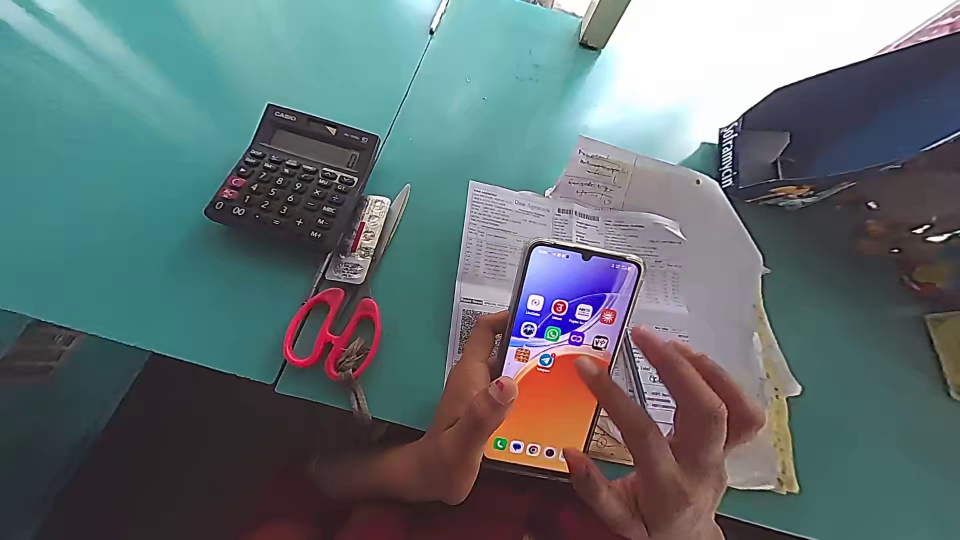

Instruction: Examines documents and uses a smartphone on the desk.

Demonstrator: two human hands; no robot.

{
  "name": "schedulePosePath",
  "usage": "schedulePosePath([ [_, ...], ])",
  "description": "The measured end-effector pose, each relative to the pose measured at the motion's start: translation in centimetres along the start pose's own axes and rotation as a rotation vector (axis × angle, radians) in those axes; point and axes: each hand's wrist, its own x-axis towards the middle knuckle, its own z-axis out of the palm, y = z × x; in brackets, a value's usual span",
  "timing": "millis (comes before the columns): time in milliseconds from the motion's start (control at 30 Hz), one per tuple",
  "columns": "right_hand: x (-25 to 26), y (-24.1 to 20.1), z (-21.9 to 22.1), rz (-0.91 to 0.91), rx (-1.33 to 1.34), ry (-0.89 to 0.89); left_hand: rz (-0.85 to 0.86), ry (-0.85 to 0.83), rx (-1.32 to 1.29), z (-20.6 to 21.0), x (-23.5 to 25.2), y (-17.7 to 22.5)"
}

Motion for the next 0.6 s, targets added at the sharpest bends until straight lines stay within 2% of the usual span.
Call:
schedulePosePath([
  [300,1.3,-0.3,0.9,0.014,-0.080,-0.021,0.026,-0.011,0.028,0.0,0.0,-0.1],
  [500,1.4,0.4,-0.1,0.048,0.018,0.131,0.013,-0.028,-0.005,0.0,0.0,-0.1],
  [600,2.1,0.5,-0.5,0.119,-0.015,0.071,0.008,-0.048,0.020,0.0,0.1,0.0],
])
